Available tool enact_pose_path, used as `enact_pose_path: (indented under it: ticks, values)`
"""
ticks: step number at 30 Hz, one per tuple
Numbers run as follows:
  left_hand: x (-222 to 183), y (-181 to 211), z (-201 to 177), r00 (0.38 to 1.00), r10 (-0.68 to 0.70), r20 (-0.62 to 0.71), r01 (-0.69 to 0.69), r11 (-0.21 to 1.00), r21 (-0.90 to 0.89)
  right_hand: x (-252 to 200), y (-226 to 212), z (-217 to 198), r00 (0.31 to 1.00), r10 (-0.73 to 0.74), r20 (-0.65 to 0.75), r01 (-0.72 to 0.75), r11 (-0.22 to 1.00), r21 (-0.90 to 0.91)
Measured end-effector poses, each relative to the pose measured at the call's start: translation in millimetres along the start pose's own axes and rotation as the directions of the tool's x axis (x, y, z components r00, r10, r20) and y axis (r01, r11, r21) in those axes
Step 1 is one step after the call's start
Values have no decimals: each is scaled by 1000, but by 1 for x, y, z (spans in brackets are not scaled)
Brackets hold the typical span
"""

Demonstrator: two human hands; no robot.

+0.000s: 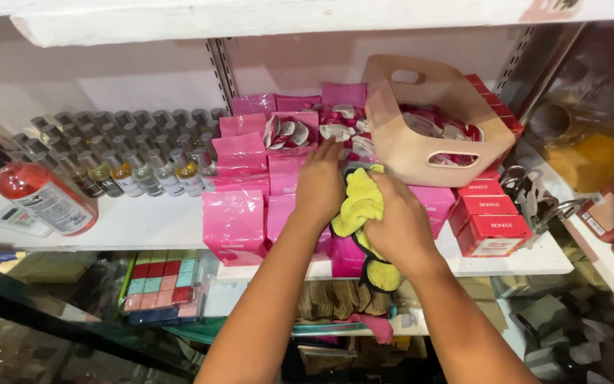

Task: The person sorts and organizes packets of soap and beauty products on a store shelf, using a yellow cloth to wipe down containers and arrangement items.

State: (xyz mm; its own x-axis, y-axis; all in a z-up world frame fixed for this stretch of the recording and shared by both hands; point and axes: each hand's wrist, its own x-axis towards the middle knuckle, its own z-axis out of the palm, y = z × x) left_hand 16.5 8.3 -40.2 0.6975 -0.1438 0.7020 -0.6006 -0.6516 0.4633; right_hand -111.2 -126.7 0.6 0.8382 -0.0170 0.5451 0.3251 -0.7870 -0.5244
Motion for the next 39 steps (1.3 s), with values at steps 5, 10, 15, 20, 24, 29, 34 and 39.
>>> enact_pose_path:
  ticks: [5, 10, 15, 20, 24, 29, 34, 39]
  values:
    - [4, 7, -10, 979, 6, 203, -48, 978, 204, 3, 1, 5, 997, 64, 45, -62, 997, -51]
    - [4, 8, -13, 971, -7, 240, -45, 976, 213, -2, -3, 4, 997, 79, 7, -79, 996, -33]
    - [5, 16, -27, 958, -29, 285, -5, 993, 117, -6, 2, 5, 994, 108, -15, -108, 994, 15]
    - [6, 8, -31, 957, -4, 290, 1, 1000, 8, -14, 8, 7, 995, 71, -76, -63, 992, 105]
    - [7, 3, -32, 957, 21, 288, 5, 996, -90, -17, 19, 12, 990, 71, -122, -44, 976, 215]
    - [3, 21, -41, 974, 45, 222, -35, 998, -51, -22, 27, 15, 981, 127, -149, -65, 928, 366]
    - [8, 43, -55, 997, 47, 61, -45, 998, -46, -31, 43, 15, 977, 133, -165, -12, 812, 583]
    - [4, 88, -80, 933, -38, -357, -109, 917, -383, -43, 39, -3, 841, 177, -511, 251, 709, 659]
